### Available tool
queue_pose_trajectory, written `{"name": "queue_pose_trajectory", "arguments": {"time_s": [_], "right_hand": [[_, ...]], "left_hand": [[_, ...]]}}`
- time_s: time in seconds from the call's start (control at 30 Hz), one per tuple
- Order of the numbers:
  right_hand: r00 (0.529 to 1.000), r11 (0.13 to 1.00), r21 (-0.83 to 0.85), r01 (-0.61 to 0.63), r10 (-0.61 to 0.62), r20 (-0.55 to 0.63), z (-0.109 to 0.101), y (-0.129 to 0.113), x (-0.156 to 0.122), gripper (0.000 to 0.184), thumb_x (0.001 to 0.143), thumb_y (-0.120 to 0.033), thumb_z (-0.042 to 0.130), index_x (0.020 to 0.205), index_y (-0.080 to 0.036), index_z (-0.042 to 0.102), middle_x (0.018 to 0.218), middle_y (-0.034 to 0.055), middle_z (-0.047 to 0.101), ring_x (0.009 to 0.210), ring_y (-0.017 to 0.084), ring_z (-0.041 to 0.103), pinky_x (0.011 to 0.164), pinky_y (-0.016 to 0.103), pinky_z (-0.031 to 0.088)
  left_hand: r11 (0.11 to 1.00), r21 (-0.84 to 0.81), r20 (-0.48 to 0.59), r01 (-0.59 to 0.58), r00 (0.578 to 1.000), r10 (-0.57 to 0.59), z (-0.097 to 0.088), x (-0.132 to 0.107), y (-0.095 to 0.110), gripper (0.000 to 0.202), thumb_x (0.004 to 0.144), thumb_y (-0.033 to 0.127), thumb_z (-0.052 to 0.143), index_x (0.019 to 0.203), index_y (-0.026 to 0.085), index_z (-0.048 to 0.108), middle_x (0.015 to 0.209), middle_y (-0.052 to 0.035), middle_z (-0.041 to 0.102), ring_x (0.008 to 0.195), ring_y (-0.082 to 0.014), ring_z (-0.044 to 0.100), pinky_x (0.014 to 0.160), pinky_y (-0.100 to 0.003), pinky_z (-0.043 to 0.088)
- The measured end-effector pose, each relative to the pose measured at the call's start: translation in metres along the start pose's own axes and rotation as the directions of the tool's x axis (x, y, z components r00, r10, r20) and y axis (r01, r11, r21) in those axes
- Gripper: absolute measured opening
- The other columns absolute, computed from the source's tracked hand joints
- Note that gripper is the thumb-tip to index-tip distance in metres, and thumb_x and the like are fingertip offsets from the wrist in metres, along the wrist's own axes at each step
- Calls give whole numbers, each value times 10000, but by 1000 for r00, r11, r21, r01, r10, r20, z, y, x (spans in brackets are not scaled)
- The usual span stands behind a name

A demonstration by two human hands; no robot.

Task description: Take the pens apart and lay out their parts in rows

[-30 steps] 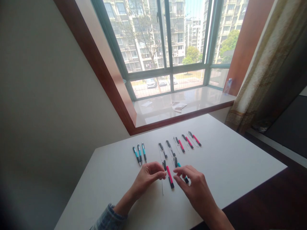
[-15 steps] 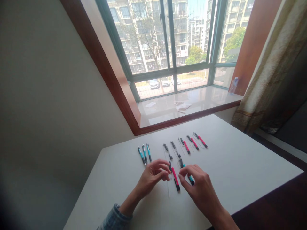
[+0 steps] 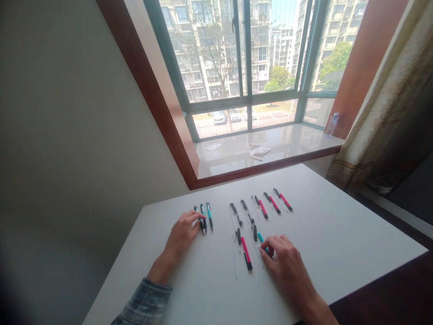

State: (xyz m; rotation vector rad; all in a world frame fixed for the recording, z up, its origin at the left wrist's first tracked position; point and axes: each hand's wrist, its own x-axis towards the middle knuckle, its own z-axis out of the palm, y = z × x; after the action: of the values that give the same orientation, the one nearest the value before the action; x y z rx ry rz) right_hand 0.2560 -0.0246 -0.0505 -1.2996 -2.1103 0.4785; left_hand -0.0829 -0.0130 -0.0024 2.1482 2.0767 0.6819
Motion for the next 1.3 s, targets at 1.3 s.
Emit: {"name": "queue_pose_trajectory", "arguments": {"time_s": [1.3], "right_hand": [[897, 846, 420, 327, -418, 144, 19, -25, 141, 284, 962, -424, 627, 808, -186, 645, 704, -2, 651, 649, 130, 544, 633, 257, 424]], "left_hand": [[978, -192, -96, -85, 993, 67, 0, -3, 35, 216, 1026, 283, 444, 1146, 239, 618, 1097, -58, 671, 991, -210, 658, 877, -319, 524]]}}
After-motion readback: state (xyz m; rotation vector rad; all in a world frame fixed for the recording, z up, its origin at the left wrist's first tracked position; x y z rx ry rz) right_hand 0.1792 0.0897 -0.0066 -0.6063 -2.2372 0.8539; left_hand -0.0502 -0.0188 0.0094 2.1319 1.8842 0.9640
